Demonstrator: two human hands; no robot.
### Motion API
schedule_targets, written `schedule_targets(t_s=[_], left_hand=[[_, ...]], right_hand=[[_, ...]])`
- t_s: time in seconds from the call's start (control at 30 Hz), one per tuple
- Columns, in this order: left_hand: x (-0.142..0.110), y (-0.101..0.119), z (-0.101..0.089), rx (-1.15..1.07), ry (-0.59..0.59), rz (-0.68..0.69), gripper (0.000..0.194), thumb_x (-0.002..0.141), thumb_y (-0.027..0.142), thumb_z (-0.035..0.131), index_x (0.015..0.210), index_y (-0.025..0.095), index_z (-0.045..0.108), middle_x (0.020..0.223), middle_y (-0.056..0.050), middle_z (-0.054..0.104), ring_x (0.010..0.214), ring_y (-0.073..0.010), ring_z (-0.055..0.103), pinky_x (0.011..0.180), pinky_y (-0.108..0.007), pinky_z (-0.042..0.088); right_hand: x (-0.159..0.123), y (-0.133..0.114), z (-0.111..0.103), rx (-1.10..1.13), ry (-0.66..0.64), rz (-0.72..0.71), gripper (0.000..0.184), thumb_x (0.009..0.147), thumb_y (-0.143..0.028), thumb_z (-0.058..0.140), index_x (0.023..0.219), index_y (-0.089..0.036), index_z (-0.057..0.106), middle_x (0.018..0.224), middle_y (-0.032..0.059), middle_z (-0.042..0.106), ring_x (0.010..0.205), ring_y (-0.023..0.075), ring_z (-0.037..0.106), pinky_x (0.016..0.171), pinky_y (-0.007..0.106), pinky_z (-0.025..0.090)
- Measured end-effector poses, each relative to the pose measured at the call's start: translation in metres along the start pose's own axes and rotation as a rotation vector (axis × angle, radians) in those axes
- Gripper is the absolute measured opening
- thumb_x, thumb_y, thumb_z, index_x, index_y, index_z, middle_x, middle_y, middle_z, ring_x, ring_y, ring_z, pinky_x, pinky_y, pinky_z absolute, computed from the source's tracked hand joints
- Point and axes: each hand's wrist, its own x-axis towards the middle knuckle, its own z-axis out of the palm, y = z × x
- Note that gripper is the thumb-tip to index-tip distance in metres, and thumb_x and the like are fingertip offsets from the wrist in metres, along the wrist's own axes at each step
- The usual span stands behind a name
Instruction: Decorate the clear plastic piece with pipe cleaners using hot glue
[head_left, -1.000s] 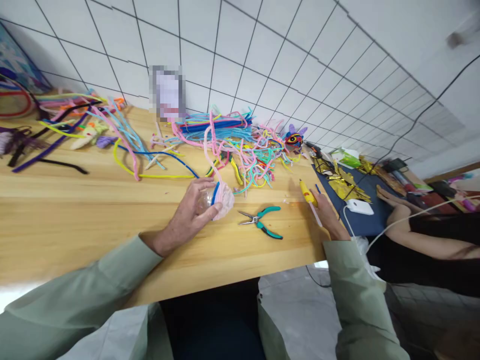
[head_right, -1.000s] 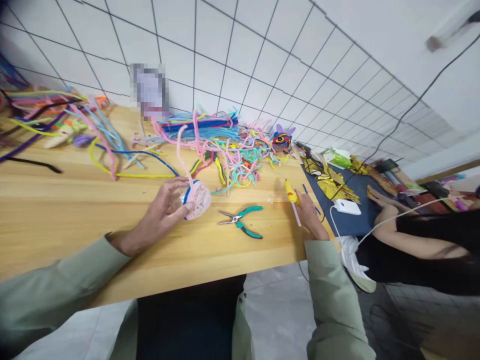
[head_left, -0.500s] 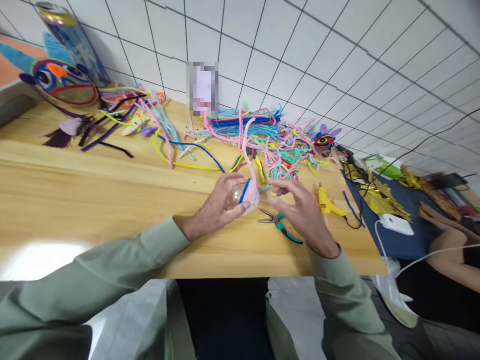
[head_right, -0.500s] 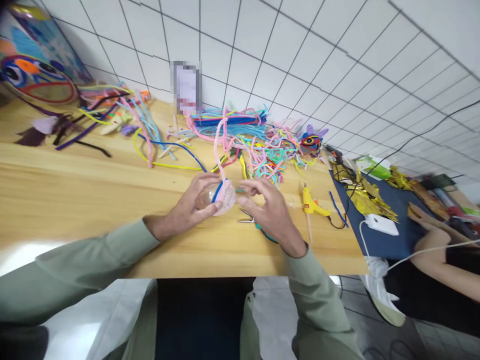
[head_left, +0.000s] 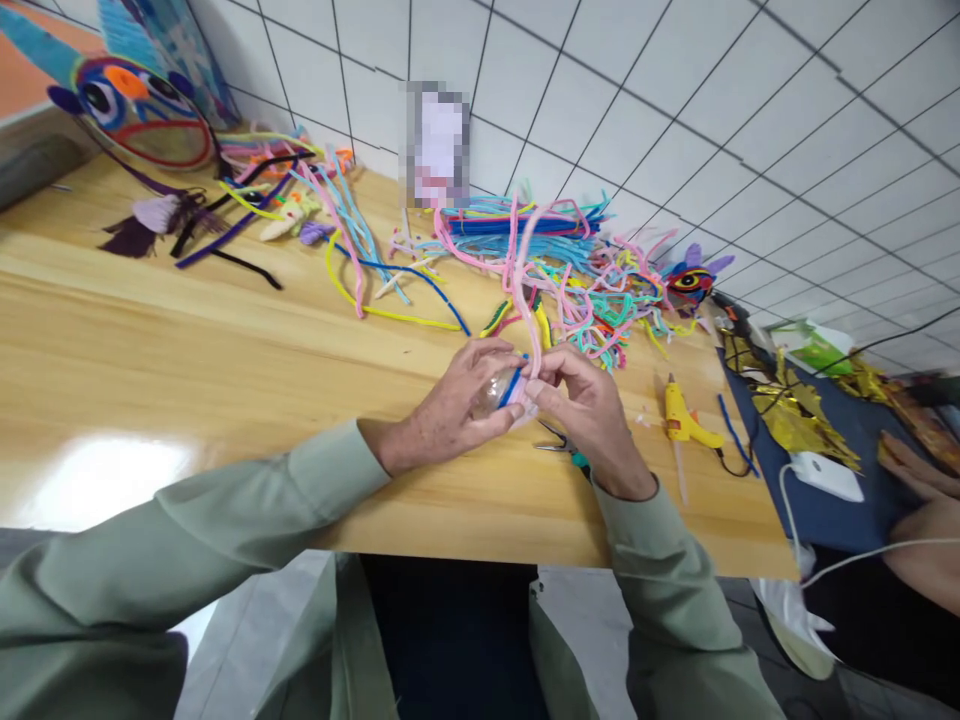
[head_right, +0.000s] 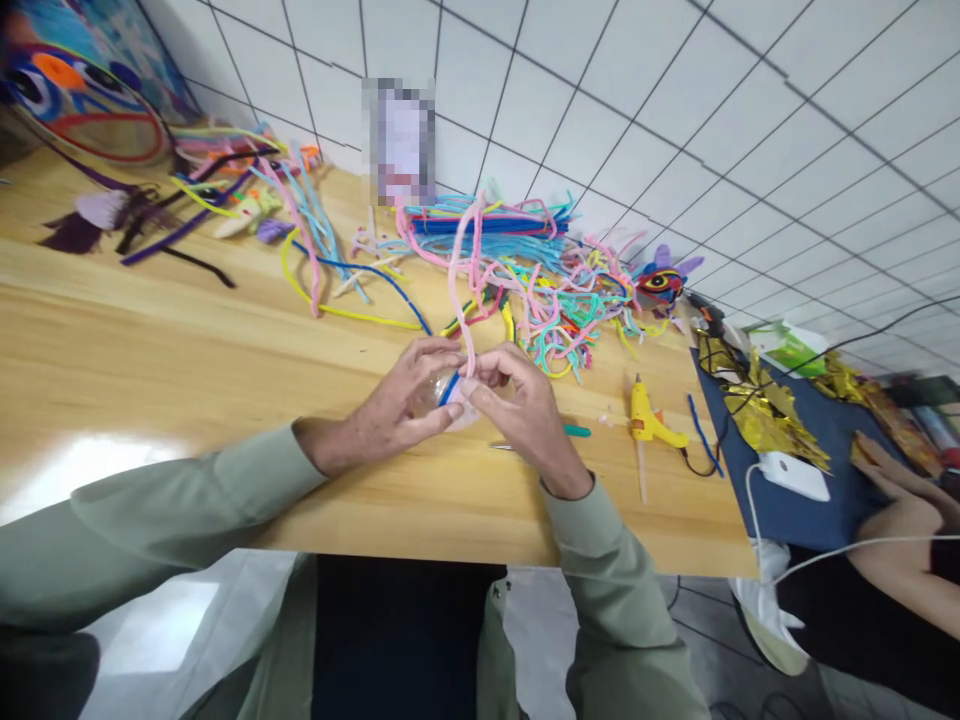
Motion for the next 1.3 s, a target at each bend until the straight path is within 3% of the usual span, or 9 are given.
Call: schedule_targets(t_s=[0.27, 0.67, 1.1, 1.3], left_hand=[[0.002, 0.004, -0.004, -0.002, -0.04, -0.023, 0.049, 0.104, 0.029, 0.064, 0.151, 0.03, 0.049, 0.144, -0.014, 0.061, 0.147, -0.0334, 0.053, 0.122, -0.062, 0.048], [0.002, 0.006, -0.004, -0.012, 0.004, -0.006, 0.044, 0.106, 0.03, 0.062, 0.148, 0.03, 0.049, 0.141, -0.012, 0.063, 0.144, -0.0305, 0.056, 0.121, -0.059, 0.051], [0.001, 0.009, -0.005, -0.012, -0.003, -0.016, 0.044, 0.104, 0.029, 0.064, 0.146, 0.03, 0.05, 0.142, -0.012, 0.061, 0.144, -0.0308, 0.055, 0.121, -0.059, 0.05], [0.0, 0.009, -0.005, -0.009, -0.018, -0.028, 0.044, 0.103, 0.03, 0.065, 0.145, 0.029, 0.05, 0.141, -0.012, 0.06, 0.143, -0.0318, 0.055, 0.12, -0.06, 0.05]], right_hand=[[0.001, 0.017, 0.004, 0.088, 0.044, 0.034, 0.02, 0.09, -0.028, 0.074, 0.077, -0.026, 0.059, 0.08, -0.0022, 0.055, 0.077, 0.018, 0.05, 0.073, 0.035, 0.041], [-0.001, 0.022, 0.013, 0.041, 0.12, 0.028, 0.01, 0.087, -0.027, 0.071, 0.081, -0.027, 0.063, 0.085, -0.0009, 0.054, 0.083, 0.0199, 0.051, 0.076, 0.036, 0.043], [-0.002, 0.022, 0.018, 0.219, 0.144, 0.163, 0.011, 0.085, -0.031, 0.075, 0.085, -0.027, 0.065, 0.082, -0.0021, 0.056, 0.075, 0.0173, 0.051, 0.068, 0.032, 0.044], [0.0, 0.022, 0.018, 0.255, 0.124, 0.193, 0.019, 0.084, -0.036, 0.078, 0.081, -0.027, 0.061, 0.076, -0.0031, 0.055, 0.072, 0.0171, 0.051, 0.065, 0.031, 0.045]])
